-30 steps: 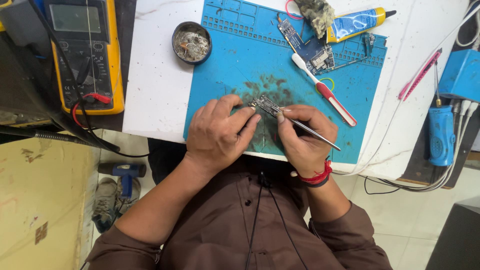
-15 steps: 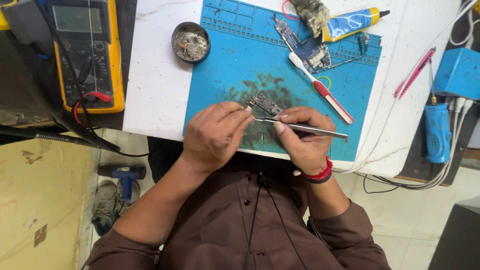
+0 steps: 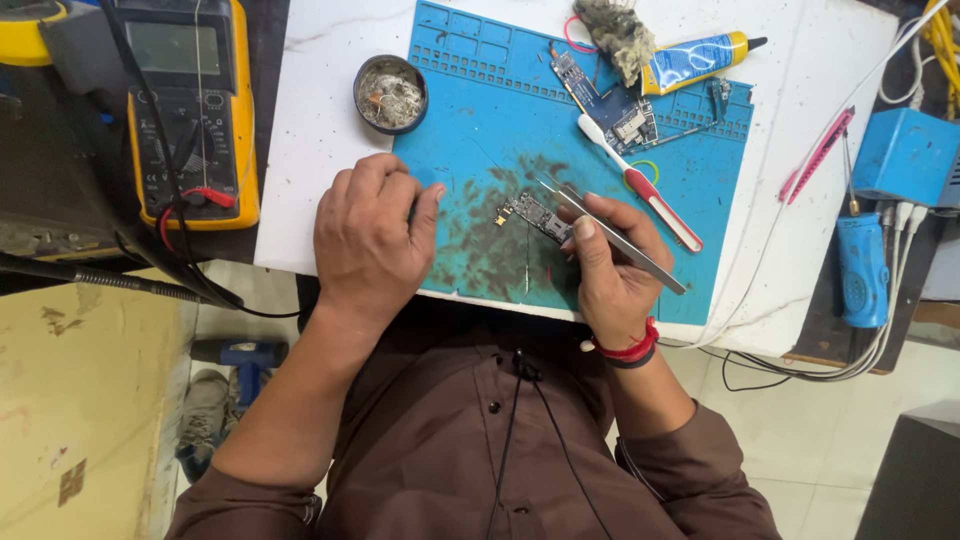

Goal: The person uses a hot air gun, tweezers, a magnifying glass, and a pink tool to work on a small circuit board placed on a blue mat. They heat, scrape, and inspect the board repeatedly while handling small components.

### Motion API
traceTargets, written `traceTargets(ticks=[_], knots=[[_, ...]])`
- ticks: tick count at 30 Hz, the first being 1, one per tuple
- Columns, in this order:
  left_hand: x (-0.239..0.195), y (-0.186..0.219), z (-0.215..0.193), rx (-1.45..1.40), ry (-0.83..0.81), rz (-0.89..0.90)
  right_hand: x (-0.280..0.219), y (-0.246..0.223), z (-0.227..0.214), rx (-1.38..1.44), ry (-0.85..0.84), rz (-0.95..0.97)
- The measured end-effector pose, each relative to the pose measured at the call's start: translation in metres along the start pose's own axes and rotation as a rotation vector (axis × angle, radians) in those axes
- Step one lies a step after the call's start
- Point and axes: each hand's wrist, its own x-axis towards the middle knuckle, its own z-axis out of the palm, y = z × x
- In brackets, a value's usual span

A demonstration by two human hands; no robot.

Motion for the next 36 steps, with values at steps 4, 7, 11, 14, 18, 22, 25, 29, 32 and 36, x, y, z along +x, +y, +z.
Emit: traceTargets(ticks=[4, 7, 11, 14, 18, 22, 25, 29, 32, 36], knots=[[-0.006, -0.001, 0.003, 0.021, -0.001, -0.001, -0.002, -0.001, -0.002, -0.018, 0.021, -0.026], [-0.006, -0.001, 0.005, 0.040, -0.040, -0.025, 0.002, -0.005, -0.003, -0.099, 0.014, 0.009], [-0.006, 0.004, 0.006, 0.249, 0.042, 0.045, 0.010, -0.013, -0.002, -0.154, -0.069, 0.037], [-0.005, 0.012, 0.008, 0.177, 0.034, 0.082, 0.016, -0.017, 0.003, -0.216, -0.109, 0.016], [-0.010, 0.034, 0.012, -0.102, -0.023, 0.136, 0.017, -0.018, 0.009, -0.278, -0.122, -0.031], [-0.009, 0.040, 0.017, -0.049, -0.068, 0.170, 0.018, -0.015, 0.010, -0.294, -0.128, -0.021], [-0.009, 0.039, 0.019, -0.047, -0.046, 0.158, 0.019, -0.014, 0.009, -0.321, -0.139, -0.025], [-0.008, 0.040, 0.020, -0.030, -0.051, 0.145, 0.022, -0.016, 0.010, -0.376, -0.148, -0.048], [-0.009, 0.040, 0.020, -0.020, -0.061, 0.143, 0.021, -0.016, 0.009, -0.369, -0.156, -0.047], [-0.009, 0.039, 0.020, -0.008, -0.065, 0.144, 0.020, -0.015, 0.009, -0.380, -0.145, -0.025]])
